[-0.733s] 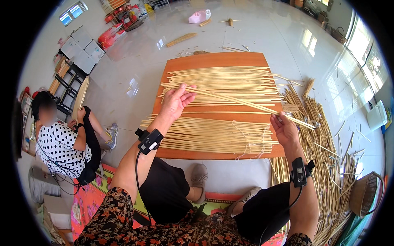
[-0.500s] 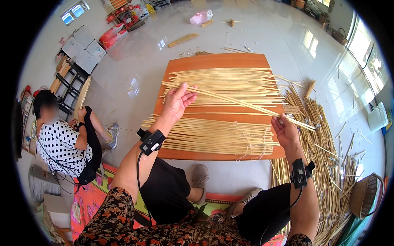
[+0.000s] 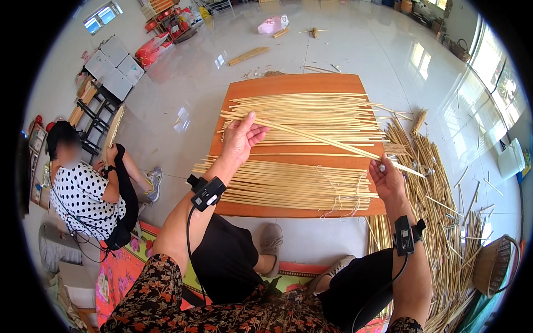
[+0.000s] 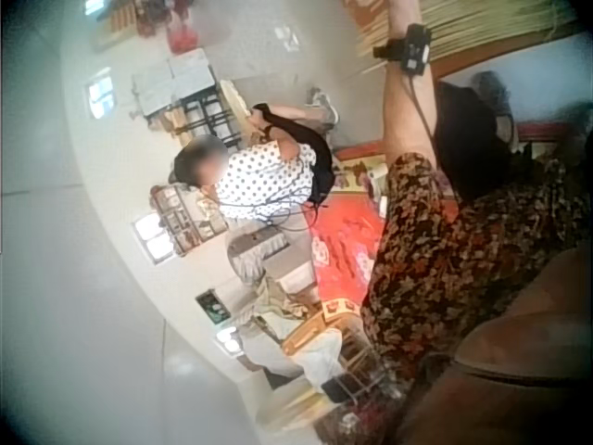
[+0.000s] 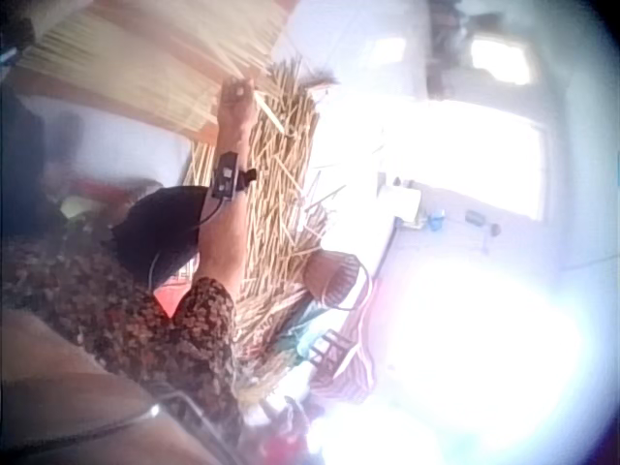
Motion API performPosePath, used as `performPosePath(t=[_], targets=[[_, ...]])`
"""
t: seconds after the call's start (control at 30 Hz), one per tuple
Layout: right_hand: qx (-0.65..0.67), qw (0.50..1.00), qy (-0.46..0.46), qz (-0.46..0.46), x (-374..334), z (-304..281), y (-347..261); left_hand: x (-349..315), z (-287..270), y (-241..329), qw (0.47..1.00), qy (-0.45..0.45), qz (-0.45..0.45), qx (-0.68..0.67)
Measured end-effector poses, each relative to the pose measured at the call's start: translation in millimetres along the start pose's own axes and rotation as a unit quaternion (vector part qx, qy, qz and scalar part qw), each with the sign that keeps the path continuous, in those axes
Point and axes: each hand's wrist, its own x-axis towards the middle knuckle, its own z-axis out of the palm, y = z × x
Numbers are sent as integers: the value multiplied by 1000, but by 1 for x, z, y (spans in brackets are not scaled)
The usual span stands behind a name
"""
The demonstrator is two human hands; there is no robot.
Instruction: The person uses white string to tie together several long, thin wooden rods on a table and in their hands.
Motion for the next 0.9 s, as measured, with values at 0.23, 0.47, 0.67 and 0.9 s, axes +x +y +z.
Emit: performPosePath(t=[0.23,0.47,0.67,0.9], targets=[[-16,1000,7,7,-4,3,-2,0,1,0,1000,6,3,14],[-17,1000,4,9,0,0,0,2,-1,-1,1000,13,3,7],[4,1000,2,26,3,-2,1,4,-4,-3,1000,13,11,10],[12,999,-12,27,2,-2,1,5,-5,-3,1000,-7,14,18]])
